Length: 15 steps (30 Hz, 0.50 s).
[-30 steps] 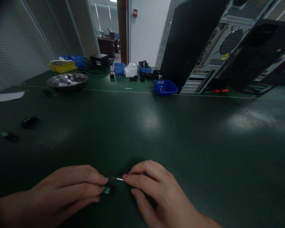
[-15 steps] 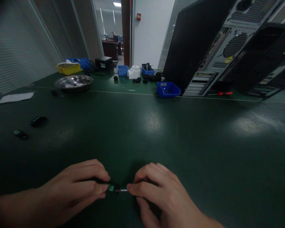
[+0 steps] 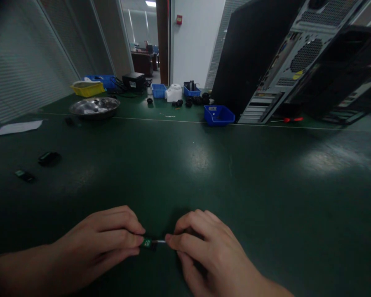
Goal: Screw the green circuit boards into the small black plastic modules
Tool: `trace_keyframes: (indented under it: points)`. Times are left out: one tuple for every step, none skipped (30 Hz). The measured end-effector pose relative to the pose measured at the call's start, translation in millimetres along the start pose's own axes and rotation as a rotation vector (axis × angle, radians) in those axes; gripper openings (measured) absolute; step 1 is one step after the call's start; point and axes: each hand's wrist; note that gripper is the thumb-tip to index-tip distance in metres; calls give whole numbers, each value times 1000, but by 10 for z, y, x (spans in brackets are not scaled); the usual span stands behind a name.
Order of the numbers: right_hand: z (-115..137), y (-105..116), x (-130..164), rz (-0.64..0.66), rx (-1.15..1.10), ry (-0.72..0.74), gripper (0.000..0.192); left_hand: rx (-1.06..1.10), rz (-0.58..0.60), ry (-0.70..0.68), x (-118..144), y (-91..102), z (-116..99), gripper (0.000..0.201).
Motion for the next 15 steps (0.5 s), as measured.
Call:
trace_keyframes:
  points:
    - [-9,-7,1,1,2,4,27,1,-4,1,-4,2,0,18]
    - [-19,-15,3,6,1,8,28,2,-7,6,-9,3,0,18]
    - [-31,-25,6,10,2,7,29,3,-8,12,-15,5,0,17]
    - [-43,-34,9,19,3,6,30,4,-6,22,-22,7,0,17]
    - [-55,-43,12,26,5,5,31,6,-6,27,-28,10,0,17]
    - [-66,-50,14,34,6,3,32,11,-9,31,-33,11,2,17]
    - [-75,-54,15,42,7,4,32,17,-11,33,-37,13,4,16]
    - [-82,-57,15,50,8,4,33,23,-14,35,-40,13,7,16]
    - [-86,-57,14,55,8,8,34,27,-22,33,-41,13,10,15]
    - [-88,-56,11,58,6,11,35,32,-31,31,-40,13,14,15]
    - [-88,-55,7,58,3,13,37,35,-40,29,-38,13,16,15]
    - [-87,-53,4,61,-2,15,39,39,-48,27,-35,13,18,15]
    - [-84,-51,1,60,-10,16,40,45,-53,25,-31,13,19,15]
    - [-81,-49,-1,60,-21,15,41,50,-59,26,-26,15,19,14]
    - [-77,-47,-2,61,-34,10,40,53,-64,28,-20,16,19,14]
Point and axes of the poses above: each hand's wrist, its own x-axis away from the middle knuckle, its own y-axis out of the back of the hand, z = x × y, and after that the axes turned 1 degree about -y, right-handed
